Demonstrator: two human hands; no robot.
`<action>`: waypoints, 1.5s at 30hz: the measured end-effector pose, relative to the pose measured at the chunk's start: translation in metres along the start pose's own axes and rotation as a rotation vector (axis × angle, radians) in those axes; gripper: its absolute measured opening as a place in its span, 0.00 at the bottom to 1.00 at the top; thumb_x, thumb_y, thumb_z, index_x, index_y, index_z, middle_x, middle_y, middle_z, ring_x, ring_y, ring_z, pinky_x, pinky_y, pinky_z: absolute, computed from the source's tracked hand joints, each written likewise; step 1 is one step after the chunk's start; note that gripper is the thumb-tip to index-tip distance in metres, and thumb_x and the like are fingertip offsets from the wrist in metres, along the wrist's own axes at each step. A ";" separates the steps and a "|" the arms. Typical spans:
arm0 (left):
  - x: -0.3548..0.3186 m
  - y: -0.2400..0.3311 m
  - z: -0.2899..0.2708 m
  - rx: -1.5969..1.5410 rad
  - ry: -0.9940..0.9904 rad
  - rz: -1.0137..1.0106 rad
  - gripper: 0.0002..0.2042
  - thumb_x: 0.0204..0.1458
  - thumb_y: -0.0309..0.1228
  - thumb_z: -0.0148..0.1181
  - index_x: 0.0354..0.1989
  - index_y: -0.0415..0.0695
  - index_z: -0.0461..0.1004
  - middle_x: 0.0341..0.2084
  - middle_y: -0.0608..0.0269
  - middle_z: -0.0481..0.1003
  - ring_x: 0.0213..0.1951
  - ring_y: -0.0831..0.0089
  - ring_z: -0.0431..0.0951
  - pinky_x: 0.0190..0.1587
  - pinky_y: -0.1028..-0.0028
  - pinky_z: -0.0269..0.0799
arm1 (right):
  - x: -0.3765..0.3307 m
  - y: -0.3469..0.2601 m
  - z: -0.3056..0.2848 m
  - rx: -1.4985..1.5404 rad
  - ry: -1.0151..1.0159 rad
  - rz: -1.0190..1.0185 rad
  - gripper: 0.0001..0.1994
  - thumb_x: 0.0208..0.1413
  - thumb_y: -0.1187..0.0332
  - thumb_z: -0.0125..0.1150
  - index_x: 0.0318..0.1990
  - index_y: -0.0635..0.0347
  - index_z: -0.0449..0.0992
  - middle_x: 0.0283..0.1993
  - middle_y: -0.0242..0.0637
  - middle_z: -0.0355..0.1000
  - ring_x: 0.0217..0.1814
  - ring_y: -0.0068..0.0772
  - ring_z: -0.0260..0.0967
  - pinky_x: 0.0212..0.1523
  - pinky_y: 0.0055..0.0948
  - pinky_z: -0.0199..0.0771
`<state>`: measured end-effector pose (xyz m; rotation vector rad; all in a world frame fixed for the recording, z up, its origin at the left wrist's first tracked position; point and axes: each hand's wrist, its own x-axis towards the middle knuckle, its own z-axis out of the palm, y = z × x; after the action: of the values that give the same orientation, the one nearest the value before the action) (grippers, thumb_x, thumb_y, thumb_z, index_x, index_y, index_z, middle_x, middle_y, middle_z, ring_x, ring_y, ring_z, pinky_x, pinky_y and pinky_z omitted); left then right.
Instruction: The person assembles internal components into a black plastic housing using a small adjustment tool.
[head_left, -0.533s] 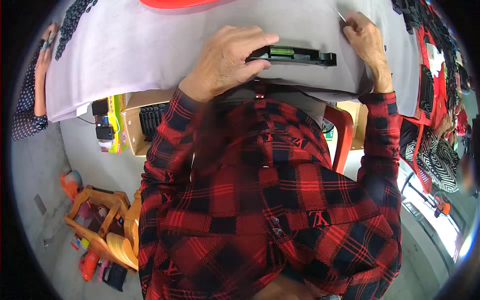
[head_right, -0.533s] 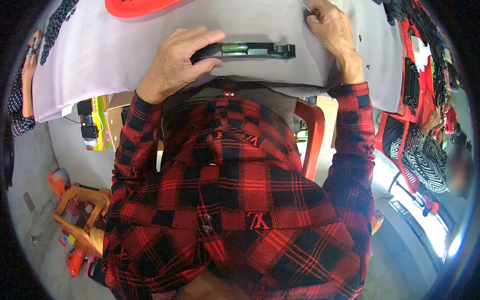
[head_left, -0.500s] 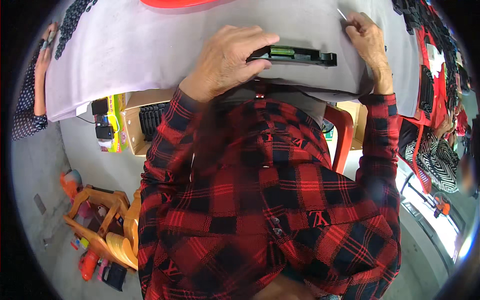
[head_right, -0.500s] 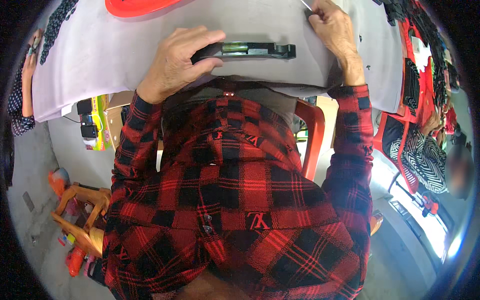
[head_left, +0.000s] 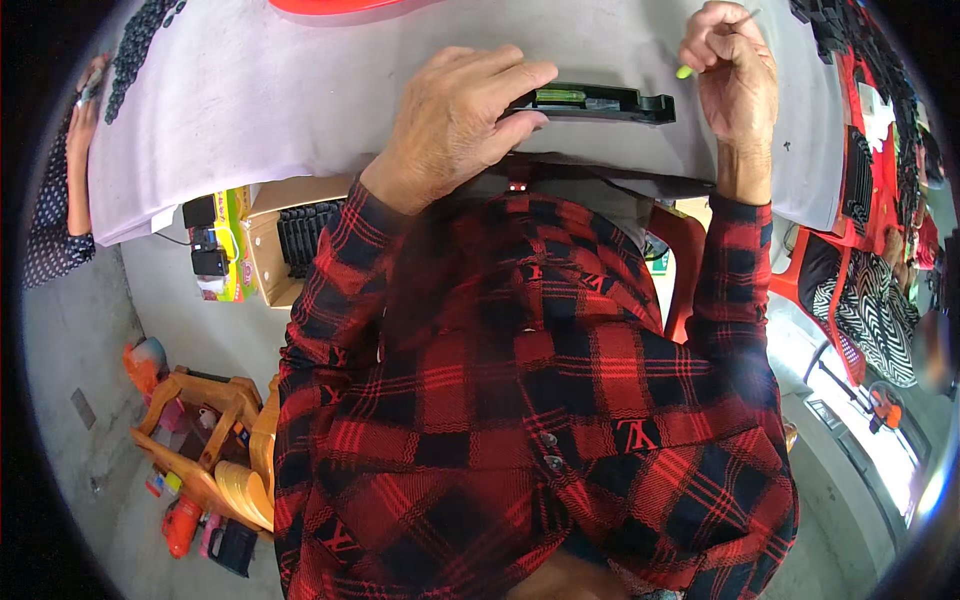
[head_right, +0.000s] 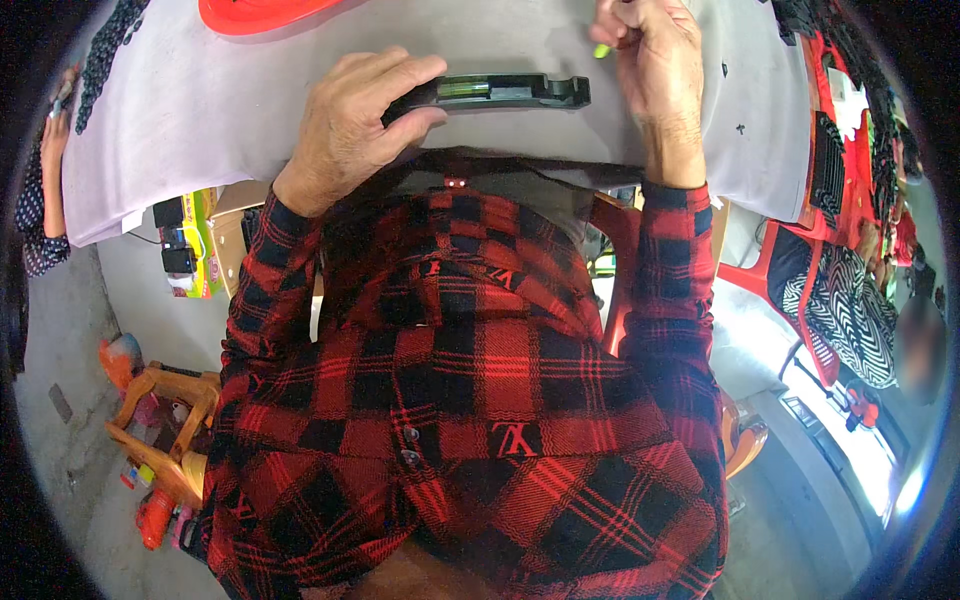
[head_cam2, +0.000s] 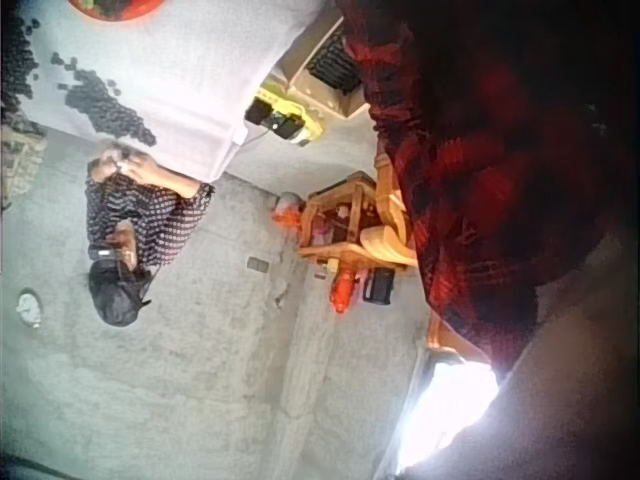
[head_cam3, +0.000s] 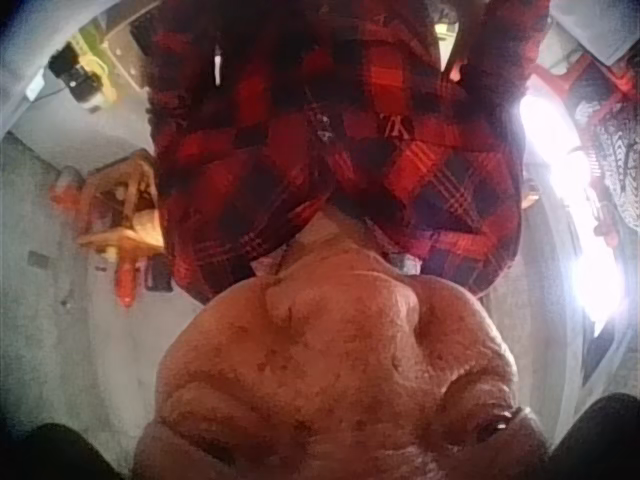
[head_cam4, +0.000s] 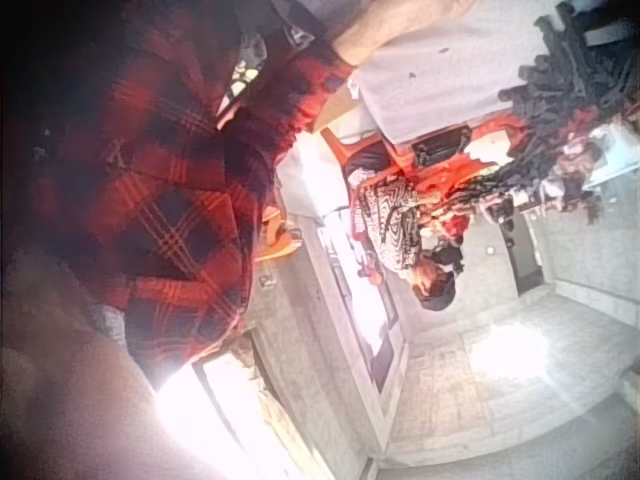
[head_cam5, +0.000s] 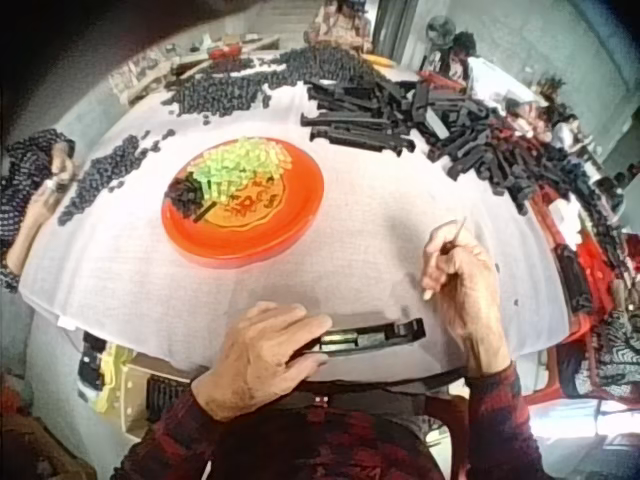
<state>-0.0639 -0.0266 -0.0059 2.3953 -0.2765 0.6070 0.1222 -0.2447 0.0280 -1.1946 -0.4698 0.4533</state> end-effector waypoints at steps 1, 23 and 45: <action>0.000 0.000 0.002 0.004 0.030 0.018 0.20 0.44 0.30 0.72 0.48 0.48 0.78 0.38 0.59 0.77 0.40 0.55 0.78 0.46 0.61 0.73 | -0.004 0.001 0.016 0.050 0.036 -0.007 0.07 0.63 0.71 0.50 0.36 0.65 0.71 0.22 0.26 0.58 0.22 0.20 0.52 0.24 0.23 0.59; 0.002 0.006 0.013 0.087 0.024 0.069 0.13 0.47 0.28 0.69 0.42 0.49 0.81 0.39 0.67 0.77 0.40 0.60 0.78 0.43 0.63 0.74 | -0.002 0.074 0.068 0.833 -0.460 -0.411 0.17 0.73 0.58 0.42 0.39 0.63 0.68 0.19 0.24 0.51 0.18 0.19 0.42 0.21 0.24 0.49; -0.001 0.006 0.016 0.091 0.042 0.060 0.12 0.46 0.29 0.70 0.40 0.50 0.83 0.38 0.68 0.77 0.37 0.62 0.78 0.41 0.65 0.73 | -0.012 0.065 0.085 0.717 -0.214 -0.345 0.26 0.72 0.50 0.38 0.23 0.57 0.64 0.13 0.24 0.46 0.12 0.20 0.38 0.15 0.28 0.40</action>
<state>-0.0611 -0.0414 -0.0135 2.4655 -0.3098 0.7099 0.0585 -0.1665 -0.0103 -0.3640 -0.6158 0.4002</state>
